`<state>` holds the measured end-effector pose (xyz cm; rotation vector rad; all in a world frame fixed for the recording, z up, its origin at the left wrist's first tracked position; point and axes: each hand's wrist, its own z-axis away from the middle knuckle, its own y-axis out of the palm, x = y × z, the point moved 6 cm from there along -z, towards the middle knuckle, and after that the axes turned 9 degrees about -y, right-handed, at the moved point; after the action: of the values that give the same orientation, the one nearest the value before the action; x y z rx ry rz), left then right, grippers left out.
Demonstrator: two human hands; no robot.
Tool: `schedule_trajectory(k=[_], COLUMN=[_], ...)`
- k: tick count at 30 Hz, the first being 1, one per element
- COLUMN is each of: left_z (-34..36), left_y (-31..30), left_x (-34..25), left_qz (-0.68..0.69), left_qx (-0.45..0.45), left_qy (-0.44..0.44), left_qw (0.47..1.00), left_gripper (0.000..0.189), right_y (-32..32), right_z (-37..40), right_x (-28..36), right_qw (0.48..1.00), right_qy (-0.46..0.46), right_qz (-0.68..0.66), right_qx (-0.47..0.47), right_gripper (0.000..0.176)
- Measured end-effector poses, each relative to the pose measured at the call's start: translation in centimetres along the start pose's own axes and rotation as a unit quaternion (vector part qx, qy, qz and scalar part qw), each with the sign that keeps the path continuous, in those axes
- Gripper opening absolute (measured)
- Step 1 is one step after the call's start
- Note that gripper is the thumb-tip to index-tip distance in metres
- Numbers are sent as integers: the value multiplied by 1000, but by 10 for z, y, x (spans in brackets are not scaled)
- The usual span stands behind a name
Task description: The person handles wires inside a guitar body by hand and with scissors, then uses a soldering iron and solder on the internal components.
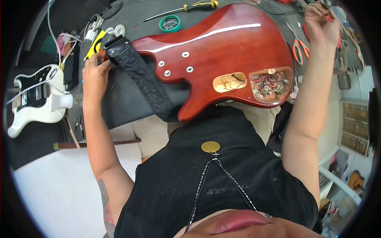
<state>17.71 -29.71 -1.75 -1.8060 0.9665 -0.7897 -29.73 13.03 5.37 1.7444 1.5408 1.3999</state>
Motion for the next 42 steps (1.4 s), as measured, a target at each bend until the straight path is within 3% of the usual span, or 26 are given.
schedule_trajectory(k=[1,6,7,9,10,11,12,14,15,17,18,21,22,24,25,27,28,29,31,33,34,36,38,42], left_z=[-1,0,2,1,0,0,1,-4,-10,-25,-30,-46,-49,-48,-51,-55,-55,-52,-41,-26,-19,-12,-7,-12], left_y=[-1,-18,-25,-35,-30,-29,-28,-24,-20,-26,-26,-59,-70,-89,-95,-88,-92,-92,-73,-52,-37,-18,-16,-12], left_x=[-2,12,23,41,48,50,51,61,64,56,53,4,-9,-29,-34,-50,-75,-94,-131,-161,-174,-187,-197,-193], left_qz=[-6,1,43,213,383,433,504,636,635,766,773,837,834,722,725,456,409,422,598,638,669,663,616,669], left_qx=[1,-33,-53,-63,-43,-36,-75,-169,-169,-109,-93,68,66,39,44,165,139,147,123,138,160,154,119,161], left_qy=[-2,-6,13,-40,-105,-129,-147,-175,-178,-103,-148,-6,-5,-39,-37,-55,-21,-21,10,-5,10,31,112,98], left_qw=[1000,999,998,974,917,891,848,733,733,625,609,543,548,689,686,873,902,894,792,757,726,732,771,719], left_gripper=[21,18,12,7,14,14,14,18,18,25,31,39,39,35,35,25,13,11,10,10,9,7,5,5], right_y=[-8,-23,-22,-18,-21,-27,-29,-29,-29,-27,-25,-28,-30,-33,-33,-27,-24,-22,-18,-7,-3,-4,-10,-18], right_z=[6,31,38,50,54,58,61,73,81,93,96,96,93,94,95,98,101,104,115,129,135,147,153,155], right_x=[5,2,0,0,4,4,-1,-5,-6,-7,-9,-8,-7,-5,-7,-9,-12,-14,-15,-16,-17,-11,-7,-10], right_qw=[997,999,999,999,999,998,994,995,996,996,996,997,997,997,997,997,997,997,997,992,994,988,976,978], right_qy=[-45,-8,-11,-18,-18,35,90,86,77,82,82,68,71,71,74,73,68,63,59,31,22,10,-11,19], right_qz=[23,21,21,43,45,14,-17,-2,13,8,0,-8,-7,1,-4,-2,12,27,41,118,107,153,215,205], right_qx=[-54,-46,-47,-19,-21,-40,-58,-52,-47,-36,-24,-22,-25,-35,-24,-18,-30,-44,-36,-32,20,-12,-39,-45], right_gripper=[25,16,16,14,14,15,16,20,24,24,25,25,25,25,25,26,26,26,29,34,38,38,39,40])
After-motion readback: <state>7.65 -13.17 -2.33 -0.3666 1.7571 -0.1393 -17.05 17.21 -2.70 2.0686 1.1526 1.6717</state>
